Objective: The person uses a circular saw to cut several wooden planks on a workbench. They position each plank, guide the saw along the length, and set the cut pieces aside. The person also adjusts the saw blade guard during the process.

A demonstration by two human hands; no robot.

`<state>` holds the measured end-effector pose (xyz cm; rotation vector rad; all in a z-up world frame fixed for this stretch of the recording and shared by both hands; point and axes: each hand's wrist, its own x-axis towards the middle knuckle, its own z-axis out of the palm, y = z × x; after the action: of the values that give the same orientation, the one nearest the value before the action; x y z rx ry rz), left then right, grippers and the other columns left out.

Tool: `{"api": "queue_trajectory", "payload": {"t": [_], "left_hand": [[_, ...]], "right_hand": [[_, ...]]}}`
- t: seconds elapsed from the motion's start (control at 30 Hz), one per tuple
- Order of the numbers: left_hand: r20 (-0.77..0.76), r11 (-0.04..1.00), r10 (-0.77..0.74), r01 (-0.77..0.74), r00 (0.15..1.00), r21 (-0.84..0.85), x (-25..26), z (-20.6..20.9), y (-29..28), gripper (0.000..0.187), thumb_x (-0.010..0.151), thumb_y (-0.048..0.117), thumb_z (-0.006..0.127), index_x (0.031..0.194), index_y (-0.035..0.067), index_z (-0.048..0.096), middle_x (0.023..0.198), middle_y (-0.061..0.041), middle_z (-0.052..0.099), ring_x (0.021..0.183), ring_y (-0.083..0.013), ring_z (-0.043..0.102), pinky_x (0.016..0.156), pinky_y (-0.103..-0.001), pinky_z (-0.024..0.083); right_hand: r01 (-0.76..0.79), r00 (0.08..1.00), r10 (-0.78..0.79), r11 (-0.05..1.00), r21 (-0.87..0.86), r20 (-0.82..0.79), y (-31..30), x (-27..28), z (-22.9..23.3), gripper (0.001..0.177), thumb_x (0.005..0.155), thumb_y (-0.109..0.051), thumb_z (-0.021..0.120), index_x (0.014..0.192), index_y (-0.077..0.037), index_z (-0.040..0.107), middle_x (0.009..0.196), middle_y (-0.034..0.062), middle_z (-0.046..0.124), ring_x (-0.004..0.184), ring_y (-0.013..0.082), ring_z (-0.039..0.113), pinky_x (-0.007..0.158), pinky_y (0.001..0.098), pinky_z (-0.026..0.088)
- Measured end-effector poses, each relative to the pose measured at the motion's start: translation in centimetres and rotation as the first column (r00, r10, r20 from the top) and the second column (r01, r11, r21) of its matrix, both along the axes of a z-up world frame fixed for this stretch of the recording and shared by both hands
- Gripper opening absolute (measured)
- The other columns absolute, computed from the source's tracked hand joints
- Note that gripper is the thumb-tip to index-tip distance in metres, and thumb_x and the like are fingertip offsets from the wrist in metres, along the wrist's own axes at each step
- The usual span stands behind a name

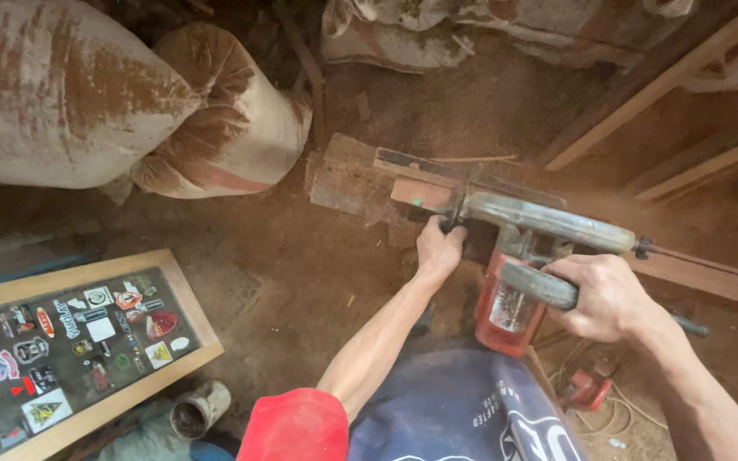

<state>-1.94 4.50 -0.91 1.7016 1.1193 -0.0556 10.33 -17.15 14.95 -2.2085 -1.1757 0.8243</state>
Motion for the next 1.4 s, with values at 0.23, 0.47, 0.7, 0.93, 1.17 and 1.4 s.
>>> {"api": "queue_trajectory", "payload": {"t": [0.23, 0.47, 0.7, 0.93, 1.17, 1.4], "left_hand": [[-0.002, 0.999, -0.034, 0.034, 0.999, 0.018, -0.4, -0.8, 1.1, 0.049, 0.080, 0.031, 0.067, 0.116, -0.001, 0.066, 0.107, -0.027, 0.072, 0.107, -0.0403, 0.068, 0.095, -0.045, 0.051], [-0.031, 1.000, -0.023, 0.023, 0.999, 0.011, -0.8, -0.5, 2.2, 0.054, 0.081, 0.029, 0.069, 0.123, -0.002, 0.057, 0.110, -0.028, 0.070, 0.108, -0.0416, 0.067, 0.097, -0.046, 0.050], [-0.080, 0.998, -0.068, 0.067, 0.995, -0.004, -0.1, -1.1, 4.5, 0.045, 0.082, 0.023, 0.071, 0.118, -0.002, 0.061, 0.108, -0.020, 0.072, 0.102, -0.0319, 0.069, 0.092, -0.043, 0.051], [-0.003, 0.996, -0.021, 0.021, 1.000, -0.091, -0.6, -2.0, 6.1, 0.040, 0.080, 0.016, 0.067, 0.113, -0.005, 0.059, 0.096, -0.014, 0.071, 0.085, -0.0202, 0.066, 0.078, -0.034, 0.053], [0.064, 0.975, 0.029, -0.014, 0.998, -0.223, -0.6, -1.3, 6.8, 0.028, 0.081, 0.009, 0.064, 0.105, -0.006, 0.060, 0.088, -0.011, 0.068, 0.074, -0.0175, 0.062, 0.065, -0.033, 0.051], [0.146, 0.986, -0.052, 0.074, 0.988, -0.147, -0.2, 0.8, 7.7, 0.013, 0.078, 0.005, 0.060, 0.079, -0.005, 0.068, 0.076, -0.007, 0.068, 0.068, -0.0140, 0.061, 0.062, -0.030, 0.050]], "right_hand": [[0.015, 1.000, -0.015, 0.998, -0.068, 0.006, 0.7, -0.4, -0.6, 0.041, 0.060, -0.022, 0.081, 0.099, -0.011, 0.076, 0.086, 0.0162, 0.075, 0.080, 0.0376, 0.072, 0.071, 0.0463, 0.058], [0.002, 1.000, -0.002, 0.999, -0.032, 0.007, 2.1, -0.7, -0.4, 0.047, 0.055, -0.023, 0.082, 0.100, -0.010, 0.076, 0.085, 0.0164, 0.075, 0.080, 0.0381, 0.072, 0.071, 0.0468, 0.059], [-0.014, 1.000, 0.016, 0.994, 0.110, -0.025, 3.8, 0.0, -1.0, 0.030, 0.058, -0.017, 0.075, 0.087, -0.009, 0.075, 0.078, 0.0163, 0.072, 0.075, 0.0393, 0.070, 0.067, 0.0482, 0.057], [0.033, 0.998, -0.022, 0.983, 0.179, -0.063, 4.8, -0.5, -1.1, 0.029, 0.061, -0.015, 0.074, 0.088, -0.008, 0.076, 0.080, 0.0167, 0.072, 0.077, 0.0401, 0.070, 0.069, 0.0487, 0.056], [0.030, 0.997, -0.018, 0.987, 0.155, -0.079, 5.7, -0.6, -0.9, 0.029, 0.055, -0.013, 0.073, 0.083, -0.006, 0.074, 0.078, 0.0181, 0.071, 0.079, 0.0411, 0.068, 0.069, 0.0502, 0.054], [0.013, 0.997, -0.003, 0.990, 0.142, -0.073, 6.7, -0.8, -1.4, 0.025, 0.052, -0.015, 0.072, 0.076, -0.006, 0.071, 0.076, 0.0173, 0.069, 0.079, 0.0414, 0.067, 0.068, 0.0512, 0.053]]}}
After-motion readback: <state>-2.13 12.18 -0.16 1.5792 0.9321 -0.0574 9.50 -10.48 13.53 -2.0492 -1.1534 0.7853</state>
